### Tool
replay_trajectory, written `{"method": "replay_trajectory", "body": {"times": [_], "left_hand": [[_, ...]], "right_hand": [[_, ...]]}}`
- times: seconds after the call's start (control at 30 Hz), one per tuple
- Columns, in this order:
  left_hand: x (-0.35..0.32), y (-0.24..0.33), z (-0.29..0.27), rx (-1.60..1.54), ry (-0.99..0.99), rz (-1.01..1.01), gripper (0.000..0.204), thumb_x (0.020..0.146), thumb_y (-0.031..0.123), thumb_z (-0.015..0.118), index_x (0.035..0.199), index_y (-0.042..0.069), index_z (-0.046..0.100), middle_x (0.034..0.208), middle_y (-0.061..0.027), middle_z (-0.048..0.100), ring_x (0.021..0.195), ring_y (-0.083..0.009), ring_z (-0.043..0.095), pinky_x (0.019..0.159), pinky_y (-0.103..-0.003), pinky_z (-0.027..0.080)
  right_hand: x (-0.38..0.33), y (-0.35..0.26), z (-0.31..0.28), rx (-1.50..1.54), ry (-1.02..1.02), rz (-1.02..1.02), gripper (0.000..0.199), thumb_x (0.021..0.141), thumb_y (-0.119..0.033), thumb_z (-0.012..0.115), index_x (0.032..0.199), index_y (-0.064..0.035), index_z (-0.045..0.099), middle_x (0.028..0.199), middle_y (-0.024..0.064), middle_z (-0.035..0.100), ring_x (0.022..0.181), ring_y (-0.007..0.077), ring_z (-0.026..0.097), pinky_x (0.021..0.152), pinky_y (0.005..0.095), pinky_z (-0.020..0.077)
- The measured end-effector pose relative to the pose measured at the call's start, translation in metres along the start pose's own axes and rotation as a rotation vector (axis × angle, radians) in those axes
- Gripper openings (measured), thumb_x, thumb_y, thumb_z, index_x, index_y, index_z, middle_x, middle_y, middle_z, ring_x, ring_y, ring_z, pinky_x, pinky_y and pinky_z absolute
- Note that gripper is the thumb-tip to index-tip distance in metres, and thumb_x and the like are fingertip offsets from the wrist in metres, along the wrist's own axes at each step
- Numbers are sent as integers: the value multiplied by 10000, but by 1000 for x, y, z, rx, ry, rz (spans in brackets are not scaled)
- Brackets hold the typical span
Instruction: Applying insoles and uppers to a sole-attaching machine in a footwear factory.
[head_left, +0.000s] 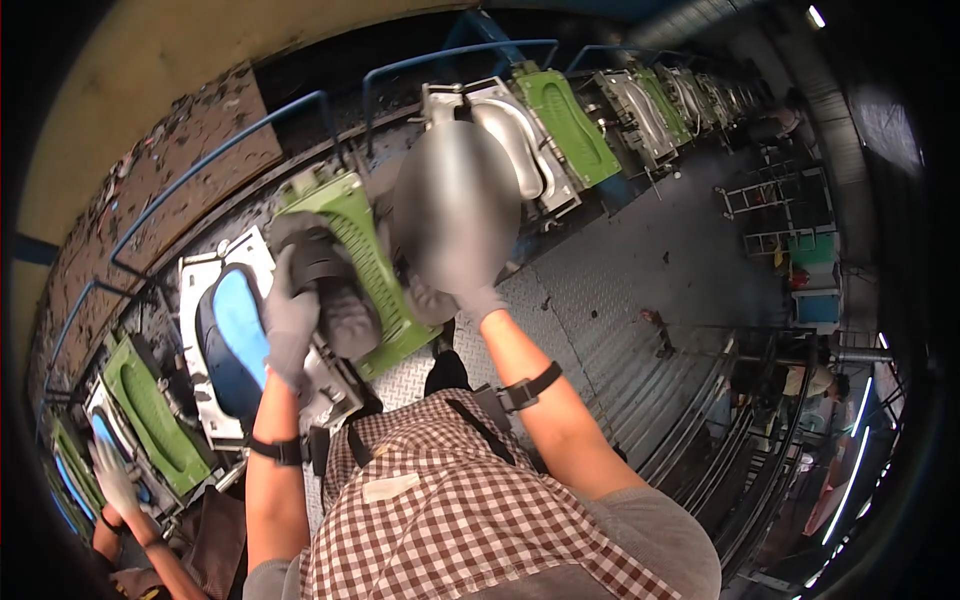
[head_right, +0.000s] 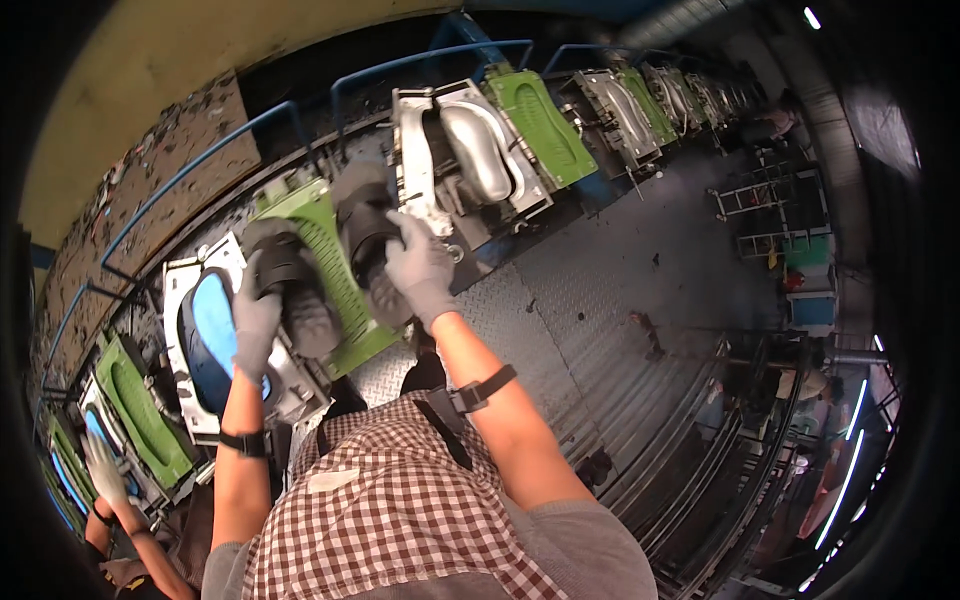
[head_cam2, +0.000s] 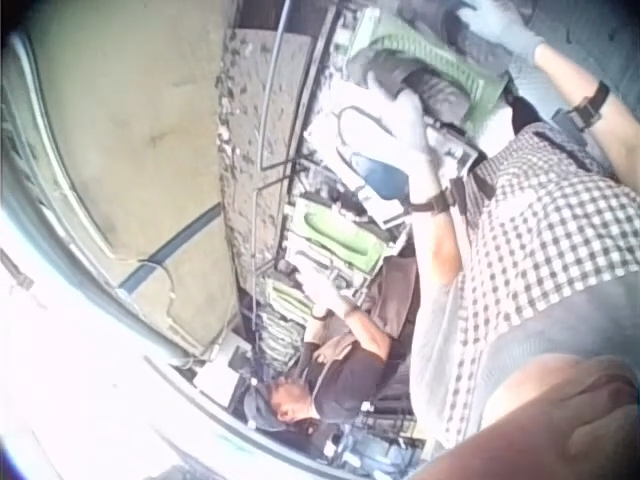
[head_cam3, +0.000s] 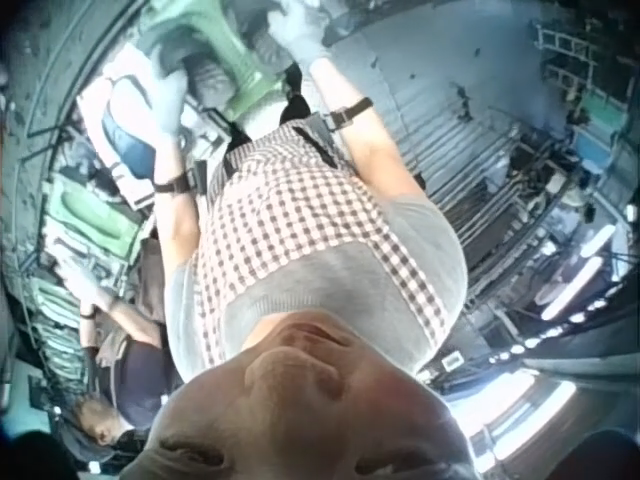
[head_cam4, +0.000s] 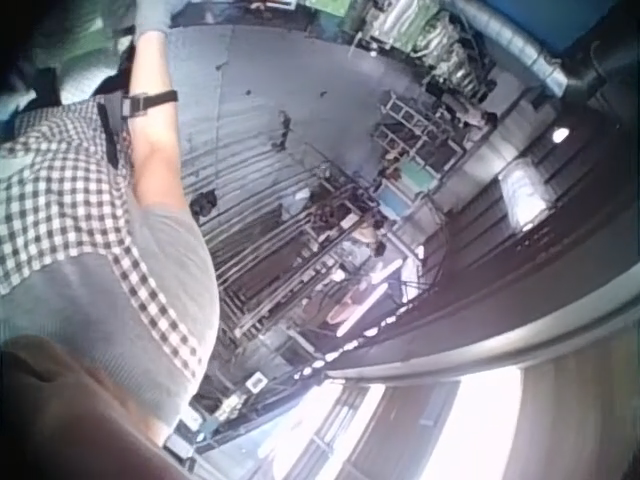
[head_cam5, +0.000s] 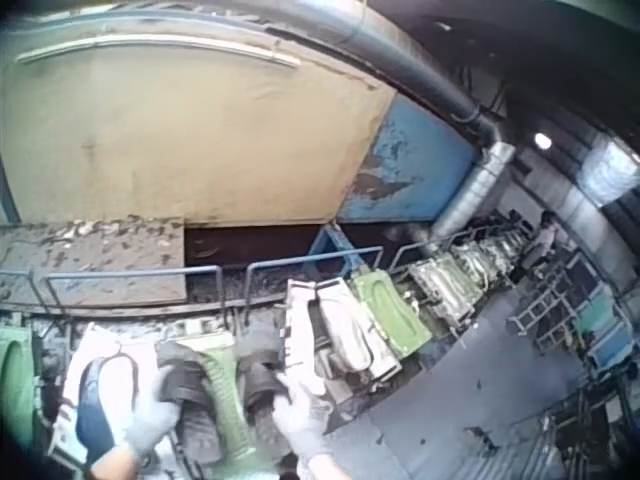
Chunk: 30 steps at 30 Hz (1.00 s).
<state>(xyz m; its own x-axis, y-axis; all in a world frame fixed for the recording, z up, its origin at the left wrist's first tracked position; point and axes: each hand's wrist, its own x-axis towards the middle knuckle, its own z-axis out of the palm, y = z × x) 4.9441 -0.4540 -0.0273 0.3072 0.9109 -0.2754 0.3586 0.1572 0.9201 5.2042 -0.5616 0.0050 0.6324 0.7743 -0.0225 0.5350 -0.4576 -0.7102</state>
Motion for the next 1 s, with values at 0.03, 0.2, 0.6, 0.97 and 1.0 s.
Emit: {"method": "replay_trajectory", "body": {"times": [0.03,0.2,0.6,0.97,1.0], "left_hand": [[0,6,9,-245,52,102,712,837,-107,570,1524,25,440,1370,-186,624,1210,-268,637,1056,-332,481],[2,98,111,-37,177,289,739,797,-177,537,1506,17,458,1419,-175,561,1309,-258,554,1122,-328,424],[54,245,450,-87,-194,415,855,823,26,660,1588,6,276,1468,-272,456,1389,-385,467,1152,-432,396],[118,239,593,971,-178,339,869,771,169,745,1563,217,391,1625,-286,285,1413,-582,340,1127,-618,359],[128,227,593,822,-162,422,824,767,83,697,1533,224,429,1599,-285,325,1386,-551,389,1112,-587,389]], "right_hand": [[15,12,-25,24,67,-28,399,875,-147,653,1273,-171,675,1293,119,671,1211,309,637,1037,397,490],[134,99,-159,-78,249,-96,376,873,-145,673,1249,-148,696,1246,110,697,1195,307,642,1042,389,485],[176,208,-291,732,-98,316,591,972,-108,608,1523,-36,409,1202,104,649,918,151,668,680,263,537],[421,477,-459,1078,277,228,382,999,-68,590,1374,-113,528,1198,77,665,936,207,693,615,282,541],[436,517,-472,1225,271,288,358,997,-111,604,1351,-90,555,1221,99,665,969,227,689,689,323,558]]}}
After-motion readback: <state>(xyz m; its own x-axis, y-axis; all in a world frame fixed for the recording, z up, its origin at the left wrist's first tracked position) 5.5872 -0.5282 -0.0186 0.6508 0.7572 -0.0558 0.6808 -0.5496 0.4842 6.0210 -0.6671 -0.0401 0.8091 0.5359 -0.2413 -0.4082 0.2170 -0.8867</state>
